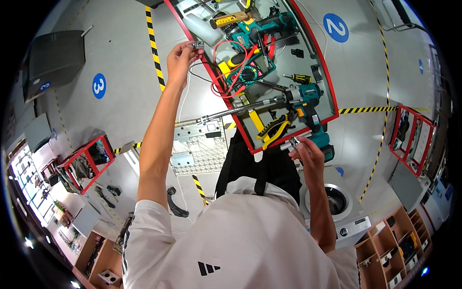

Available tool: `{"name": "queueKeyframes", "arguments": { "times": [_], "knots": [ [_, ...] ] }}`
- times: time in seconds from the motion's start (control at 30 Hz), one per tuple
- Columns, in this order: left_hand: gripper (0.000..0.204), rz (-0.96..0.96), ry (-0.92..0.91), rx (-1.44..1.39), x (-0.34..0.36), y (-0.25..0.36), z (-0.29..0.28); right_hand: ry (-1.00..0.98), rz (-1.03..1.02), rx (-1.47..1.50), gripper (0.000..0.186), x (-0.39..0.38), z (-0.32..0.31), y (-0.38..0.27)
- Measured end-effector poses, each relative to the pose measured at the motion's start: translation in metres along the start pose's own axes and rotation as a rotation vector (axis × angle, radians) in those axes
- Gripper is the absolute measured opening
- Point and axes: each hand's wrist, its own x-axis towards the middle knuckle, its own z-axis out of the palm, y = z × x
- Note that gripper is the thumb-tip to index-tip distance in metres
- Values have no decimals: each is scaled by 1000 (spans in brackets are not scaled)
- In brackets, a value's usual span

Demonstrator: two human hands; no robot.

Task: The person unscrews a panel from the back of a washing machine using a screwdriver, removes the panel and sets it on the floor, then uses an impact driver to loosen a bolt on the drum motor before walking to a tool cart to pick up a socket.

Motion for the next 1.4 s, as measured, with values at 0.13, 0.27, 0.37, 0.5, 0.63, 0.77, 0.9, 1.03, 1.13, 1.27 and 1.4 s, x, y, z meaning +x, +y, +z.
{"name": "queueKeyframes", "arguments": {
  "times": [0.13, 0.27, 0.37, 0.5, 0.63, 0.77, 0.9, 1.03, 1.13, 1.27, 1.4],
  "knots": [
    [24, -142, -59, -190, -32, 1, 2, 8, 27, 48, 31, 1, 3, 4],
    [32, -244, -145, -234, -56, 7, 10, 6, 66, 124, 33, 0, 5, 7],
    [32, -295, -190, -289, -69, 8, 14, -33, 66, 135, 34, 0, 2, 10],
    [34, -289, -224, -289, -86, 4, 20, -2, 108, 158, 36, -4, -6, 18],
    [36, -344, -252, -308, -108, 1, 25, 79, 115, 295, 35, -7, -18, 23],
    [35, -374, -314, -492, -135, -9, 34, 117, 121, 386, 35, -7, -28, 20],
    [36, -458, -351, -647, -161, -14, 56, 129, 99, 402, 31, -10, -35, 18],
    [36, -469, -367, -719, -176, -8, 70, 87, 87, 406, 31, -13, -37, 14],
    [39, -437, -400, -738, -181, 0, 76, 63, 73, 416, 32, -13, -40, 16],
    [43, -385, -476, -695, -187, 17, 82, 34, 66, 432, 32, -14, -43, 17],
    [47, -295, -569, -585, -196, 27, 88, 31, 82, 454, 32, -12, -44, 20]
  ]
}}
